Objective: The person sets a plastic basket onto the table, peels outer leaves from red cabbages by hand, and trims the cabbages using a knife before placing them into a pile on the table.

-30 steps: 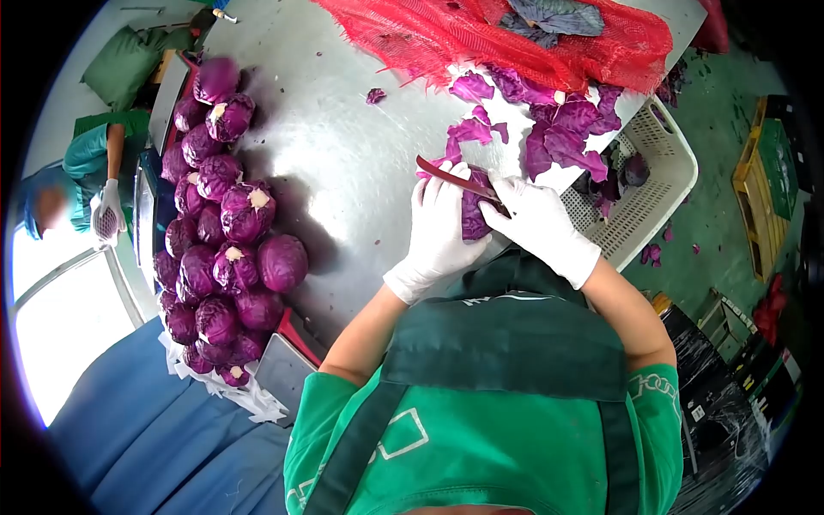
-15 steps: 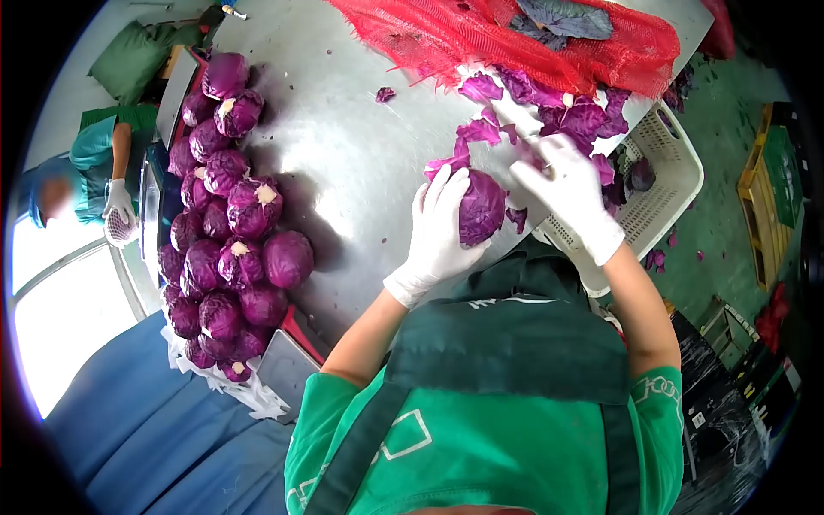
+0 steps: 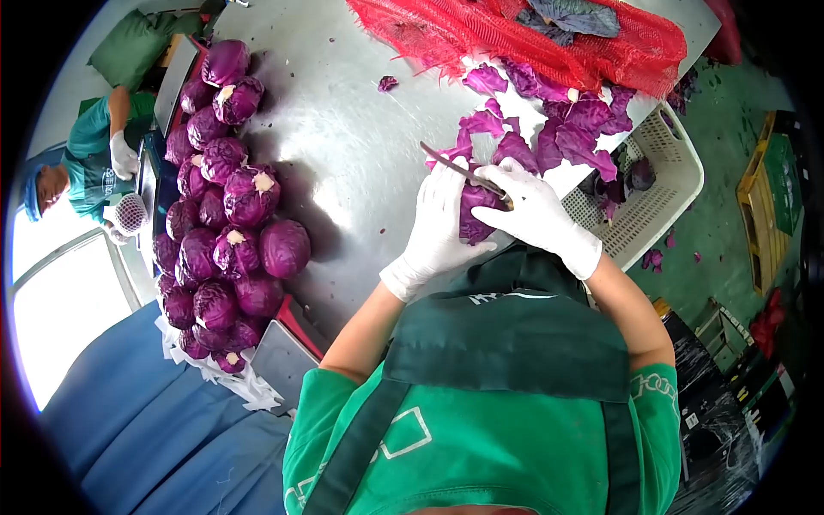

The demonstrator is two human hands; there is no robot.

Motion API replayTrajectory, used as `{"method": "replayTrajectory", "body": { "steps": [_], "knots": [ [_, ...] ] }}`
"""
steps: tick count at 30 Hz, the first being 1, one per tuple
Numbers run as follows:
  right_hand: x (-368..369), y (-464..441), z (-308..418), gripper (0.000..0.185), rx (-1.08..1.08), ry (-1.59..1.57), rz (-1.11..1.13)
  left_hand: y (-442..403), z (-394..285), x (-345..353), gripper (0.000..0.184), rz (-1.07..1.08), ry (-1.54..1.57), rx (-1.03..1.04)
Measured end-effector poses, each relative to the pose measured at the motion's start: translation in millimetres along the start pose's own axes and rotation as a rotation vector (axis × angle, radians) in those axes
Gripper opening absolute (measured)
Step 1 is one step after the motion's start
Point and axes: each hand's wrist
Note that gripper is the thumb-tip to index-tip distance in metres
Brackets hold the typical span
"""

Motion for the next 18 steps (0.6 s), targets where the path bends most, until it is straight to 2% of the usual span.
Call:
{"method": "replayTrajectory", "body": {
  "steps": [2,4,6,8,9,11,13,14,16,18],
  "knots": [
    [6,-3,-13,0.056,0.006,0.029,-0.009,0,-1,-3,0.122,0.011,-0.024,0.025],
    [-1,-1,-9,0.058,0.031,-0.122,0.073,2,-1,-4,0.122,0.017,0.027,0.071],
    [-1,1,-9,0.058,-0.017,-0.125,0.053,3,-2,-2,0.123,0.020,0.006,0.078],
    [-2,2,-3,0.030,-0.035,-0.093,0.010,4,-5,-1,0.120,0.051,-0.040,0.036],
    [-1,2,-3,0.030,-0.035,-0.093,0.011,5,-6,0,0.120,0.050,-0.039,0.036],
    [0,2,-9,0.016,0.013,-0.286,-0.003,7,-6,1,0.113,0.044,-0.078,0.042],
    [-2,4,-28,0.010,0.017,-0.134,-0.177,10,-3,1,0.111,0.002,-0.054,0.048],
    [-9,7,-35,0.010,0.022,-0.105,-0.244,11,0,0,0.108,-0.042,-0.029,0.052],
    [-16,11,-35,0.016,0.014,-0.168,-0.224,11,2,0,0.107,-0.069,-0.005,0.040],
    [-17,14,-3,0.032,-0.087,-0.265,-0.097,10,3,-2,0.110,-0.071,0.017,0.044]
  ]
}}
Point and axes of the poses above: each hand's wrist, its own y-axis away from the middle knuckle, its own x-axis out of the palm, z = x × y, and after that the axes turned 13 degrees about z, right-handed
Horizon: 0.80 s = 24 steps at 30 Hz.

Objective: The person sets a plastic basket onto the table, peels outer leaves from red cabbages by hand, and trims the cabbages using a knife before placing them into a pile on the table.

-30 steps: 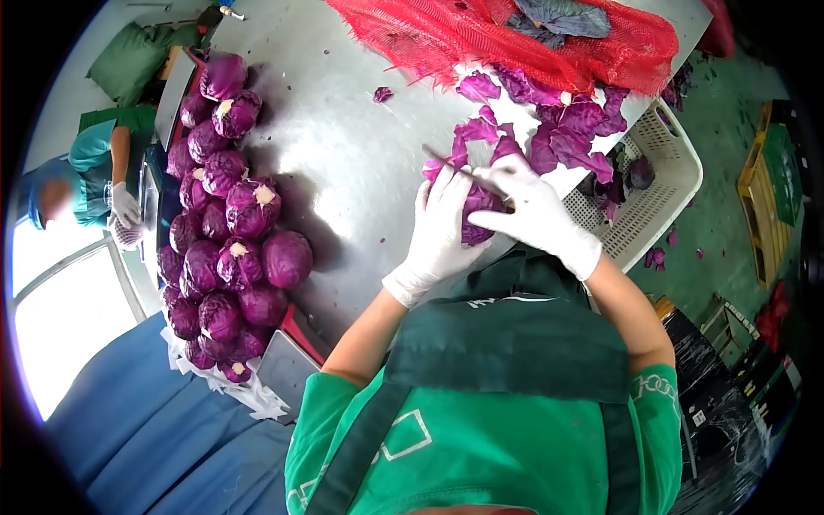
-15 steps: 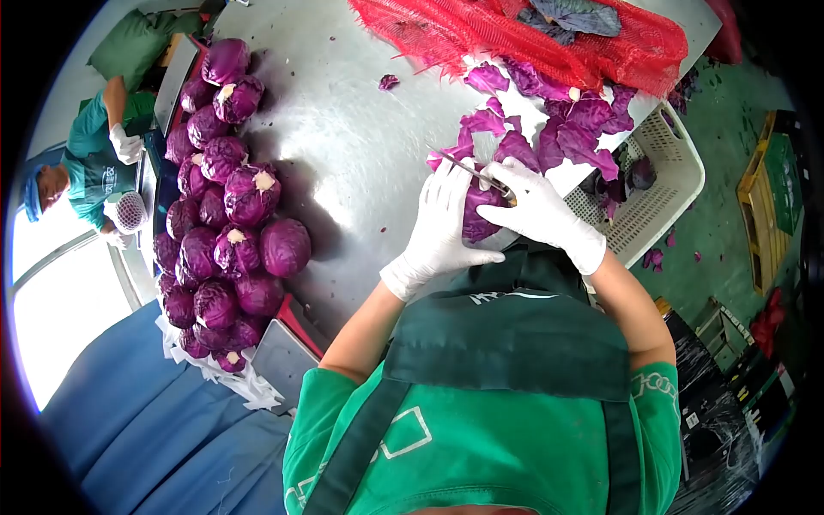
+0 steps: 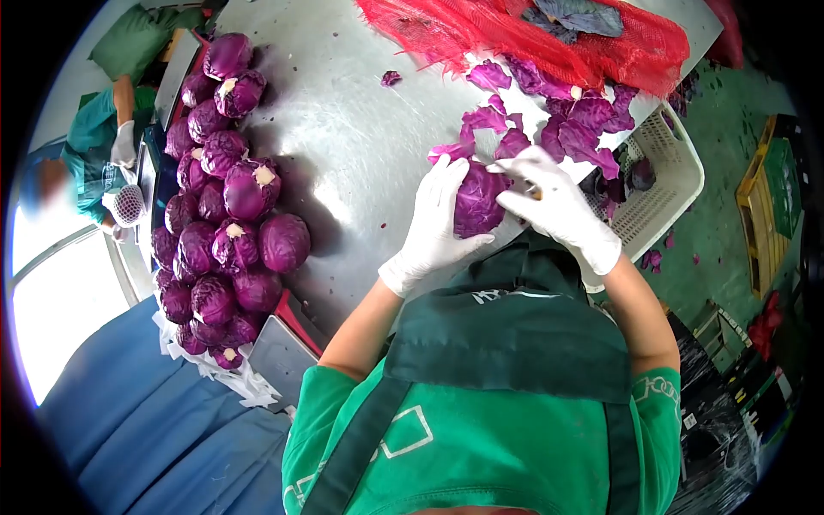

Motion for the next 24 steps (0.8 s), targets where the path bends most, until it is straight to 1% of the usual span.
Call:
{"method": "replayTrajectory", "body": {
  "steps": [1,2,4,5,6,7,8,10,11,12,14,15,16,17,18,19,20,21,22,23,24],
  "knots": [
    [7,-2,-2,0.049,-0.008,0.026,0.094,-1,0,0,0.110,0.006,0.002,0.003],
    [13,-7,-2,0.055,0.014,0.195,0.124,-4,2,-1,0.111,0.018,0.031,0.007],
    [16,-15,6,0.049,0.088,0.210,0.123,-7,6,-5,0.112,0.031,0.057,0.008],
    [16,-18,2,0.049,0.083,0.211,0.124,-9,8,-9,0.114,0.076,0.083,0.027],
    [17,-20,-6,0.046,0.016,0.130,0.122,-10,10,-13,0.116,0.121,0.110,0.043],
    [19,-20,-10,0.044,-0.047,0.047,0.121,-12,11,-16,0.117,0.148,0.050,0.050],
    [18,-19,-10,0.044,-0.049,0.047,0.125,-14,11,-21,0.117,0.146,0.051,0.046],
    [16,-18,-9,0.039,-0.033,0.035,0.158,-18,11,-27,0.119,0.255,-0.024,0.050],
    [15,-18,-3,0.030,-0.008,-0.019,0.189,-19,12,-28,0.119,0.253,-0.025,0.050],
    [14,-19,-6,0.030,-0.008,-0.019,0.189,-19,13,-28,0.120,0.280,-0.033,0.058],
    [9,-19,-14,0.028,-0.005,0.082,0.280,-20,17,-28,0.122,0.307,-0.039,0.067],
    [10,-16,-16,0.023,-0.023,-0.142,0.227,-21,22,-27,0.121,0.288,0.021,0.082],
    [8,-14,-18,0.023,-0.023,-0.141,0.227,-20,25,-28,0.121,0.268,0.081,0.097],
    [4,-12,-21,0.022,-0.002,-0.141,0.159,-18,27,-32,0.118,0.283,0.103,0.053],
    [-1,-10,-25,0.021,0.019,-0.141,0.091,-16,30,-33,0.118,0.282,0.102,0.053],
    [-4,-7,-34,0.020,0.126,-0.100,0.088,-14,33,-32,0.117,0.277,0.182,0.053],
    [-4,-7,-30,0.020,0.122,-0.098,0.087,-13,35,-34,0.116,0.273,0.262,0.055],
    [0,-6,-21,0.021,0.073,-0.120,0.051,-11,36,-38,0.108,0.339,0.396,0.023],
    [6,-4,-13,0.024,0.025,-0.144,0.016,-8,32,-36,0.108,0.340,0.395,0.023],
    [11,-4,-6,0.040,0.045,-0.150,0.019,-6,27,-31,0.102,0.207,0.794,-0.110],
    [16,-5,-4,0.051,0.092,-0.034,0.025,-5,24,-25,0.097,0.061,1.187,-0.246]
  ]
}}
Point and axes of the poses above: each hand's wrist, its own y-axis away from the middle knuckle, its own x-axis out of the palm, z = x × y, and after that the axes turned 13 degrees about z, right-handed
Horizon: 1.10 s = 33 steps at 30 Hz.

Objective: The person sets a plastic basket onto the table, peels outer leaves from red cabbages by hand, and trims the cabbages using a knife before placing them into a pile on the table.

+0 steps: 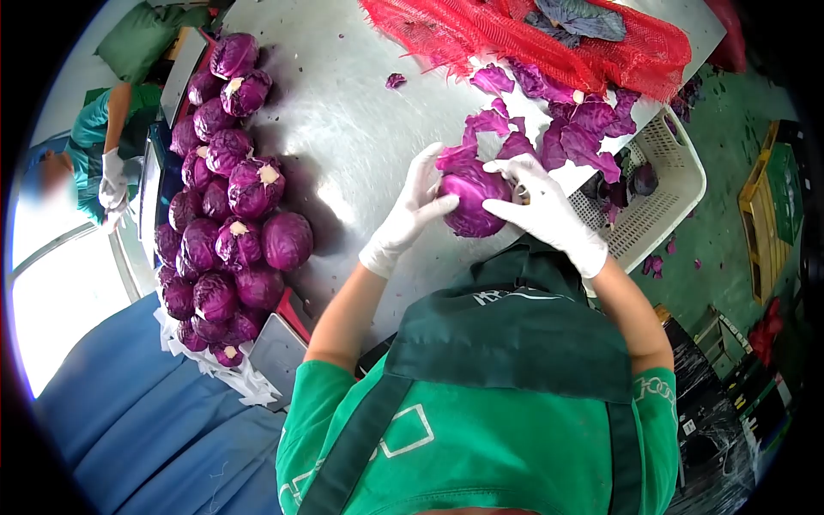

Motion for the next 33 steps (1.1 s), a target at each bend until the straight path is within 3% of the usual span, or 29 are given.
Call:
{"method": "replayTrajectory", "body": {
  "steps": [1,2,4,6,9,10,11,12,14,22,24,28,33],
  "knots": [
    [8,1,-8,0.053,-0.020,0.034,-0.059,1,23,-2,0.086,-0.164,-0.077,-0.003],
    [16,1,-13,0.055,-0.040,0.069,-0.116,2,29,0,0.086,-0.165,-0.077,-0.003],
    [22,7,-16,0.054,-0.046,0.086,-0.153,5,38,8,0.084,-0.201,0.249,-0.286],
    [25,15,-18,0.053,-0.068,0.054,-0.137,5,31,41,0.084,-0.266,0.321,-0.146],
    [26,23,-36,0.048,-0.124,-0.042,-0.133,2,21,54,0.086,-0.284,0.315,-0.126],
    [26,27,-40,0.046,-0.114,-0.159,-0.103,1,18,54,0.092,-0.315,0.000,-0.109],
    [26,31,-40,0.043,-0.137,-0.071,-0.204,-1,15,55,0.097,-0.334,-0.315,-0.087],
    [23,36,-34,0.042,-0.039,0.054,-0.236,-3,10,55,0.097,-0.316,-0.316,-0.094],
    [23,38,-32,0.042,-0.015,0.052,-0.326,-10,3,52,0.106,-0.308,-1.042,-0.034],
    [34,36,-15,0.053,0.001,0.423,-0.302,-25,19,31,0.103,-0.224,-1.120,-0.018],
    [29,30,1,0.057,0.252,0.447,-0.030,-26,15,33,0.104,-0.219,-1.124,-0.072],
    [46,15,-24,0.057,0.141,0.538,-0.259,-27,16,32,0.107,-0.232,-1.116,-0.117],
    [44,5,-25,0.050,0.164,0.658,-0.282,-27,18,34,0.107,-0.247,-1.098,-0.105]
  ]
}}
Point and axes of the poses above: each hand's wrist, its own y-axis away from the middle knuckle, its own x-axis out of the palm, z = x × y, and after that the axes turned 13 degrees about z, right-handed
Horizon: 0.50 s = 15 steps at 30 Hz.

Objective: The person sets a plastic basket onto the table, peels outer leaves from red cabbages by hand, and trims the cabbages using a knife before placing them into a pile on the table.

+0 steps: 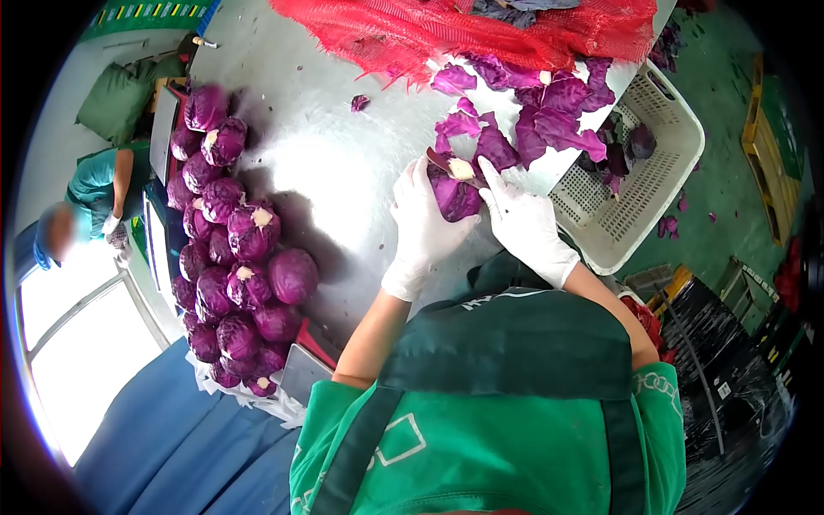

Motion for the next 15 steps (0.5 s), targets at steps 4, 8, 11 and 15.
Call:
{"method": "replayTrajectory", "body": {
  "steps": [4,8,11,15],
  "knots": [
    [15,-30,-60,0.033,0.163,-0.084,-0.059,20,-24,-2,0.101,0.026,-0.221,0.013],
    [-31,-20,-33,0.036,0.090,-0.430,0.034,29,-11,0,0.102,-0.031,-0.103,0.025],
    [-20,-3,-3,0.048,0.061,-0.587,0.312,22,-2,-7,0.105,-0.087,-0.078,0.068],
    [-8,6,12,0.059,-0.084,-0.463,0.213,28,-1,-5,0.102,-0.043,0.198,0.003]
  ]
}}
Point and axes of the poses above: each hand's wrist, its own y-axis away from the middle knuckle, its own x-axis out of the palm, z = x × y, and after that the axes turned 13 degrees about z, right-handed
